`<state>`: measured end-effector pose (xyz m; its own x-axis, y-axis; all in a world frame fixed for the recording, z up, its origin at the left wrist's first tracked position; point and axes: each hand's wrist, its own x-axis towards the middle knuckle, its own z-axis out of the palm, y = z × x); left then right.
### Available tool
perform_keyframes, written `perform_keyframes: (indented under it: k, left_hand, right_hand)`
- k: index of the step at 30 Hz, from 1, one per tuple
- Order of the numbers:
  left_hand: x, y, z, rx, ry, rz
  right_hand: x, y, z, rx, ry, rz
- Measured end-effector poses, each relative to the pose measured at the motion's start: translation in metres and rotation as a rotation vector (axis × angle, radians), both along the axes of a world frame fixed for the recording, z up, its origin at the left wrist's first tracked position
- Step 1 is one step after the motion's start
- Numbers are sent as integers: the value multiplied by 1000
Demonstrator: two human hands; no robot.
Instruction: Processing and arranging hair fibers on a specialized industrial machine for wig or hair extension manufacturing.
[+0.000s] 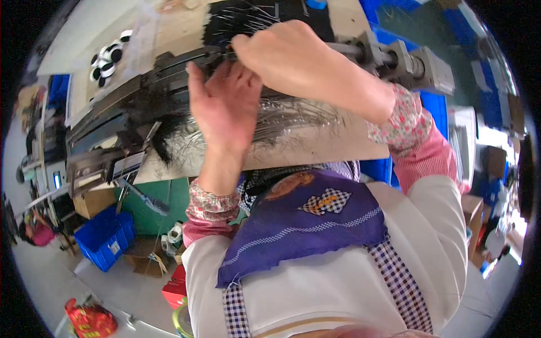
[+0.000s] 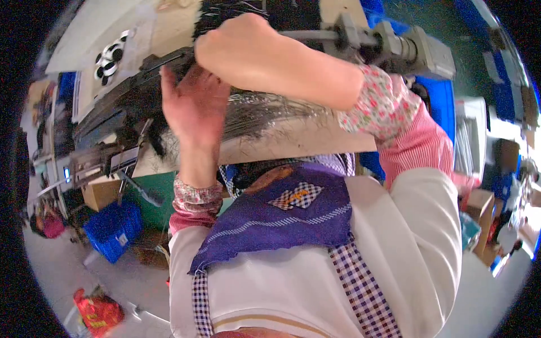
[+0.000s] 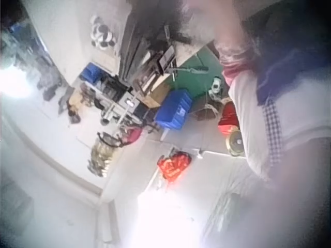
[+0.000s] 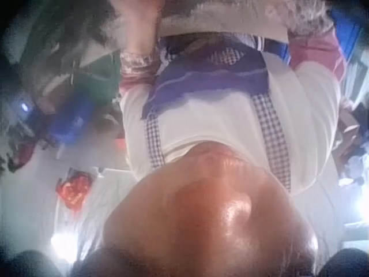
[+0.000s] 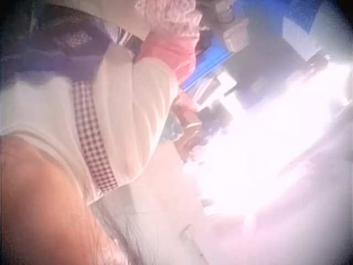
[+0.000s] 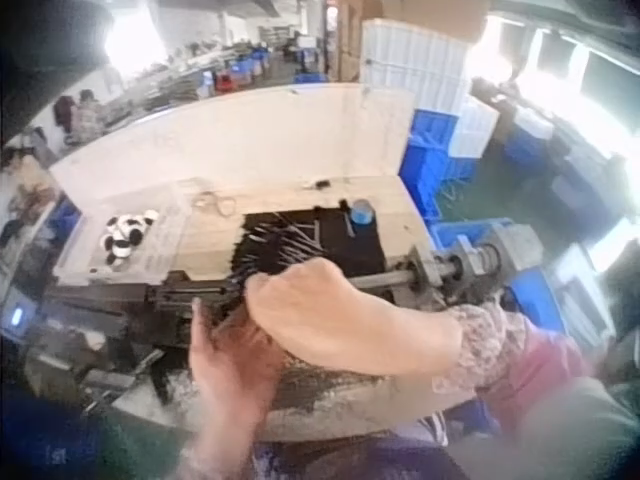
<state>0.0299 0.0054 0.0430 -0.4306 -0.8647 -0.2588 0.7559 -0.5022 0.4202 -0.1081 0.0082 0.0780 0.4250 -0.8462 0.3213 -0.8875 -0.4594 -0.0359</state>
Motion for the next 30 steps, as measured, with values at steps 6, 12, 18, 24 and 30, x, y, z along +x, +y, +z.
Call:
perform_keyframes:
  k: [6, 12, 18, 24, 30]
  left_hand:
    - [-7, 0, -15, -41, -83, -15]
    - [-35, 27, -51, -4, 50, -19]
    - [-19, 60, -41, -36, -66, -203]
    - [145, 70, -65, -1314, -2422, 507]
    - [351, 88, -79, 256, -2697, 272]
  right_hand:
    - [-12, 27, -10, 67, -126, -1]
    - [-66, 145, -96, 500, -265, -337]
    - [-87, 155, -142, 391, -397, -337]
    - [-88, 154, -125, 488, -627, -313]
    - [-86, 148, -100, 446, -789, -298]
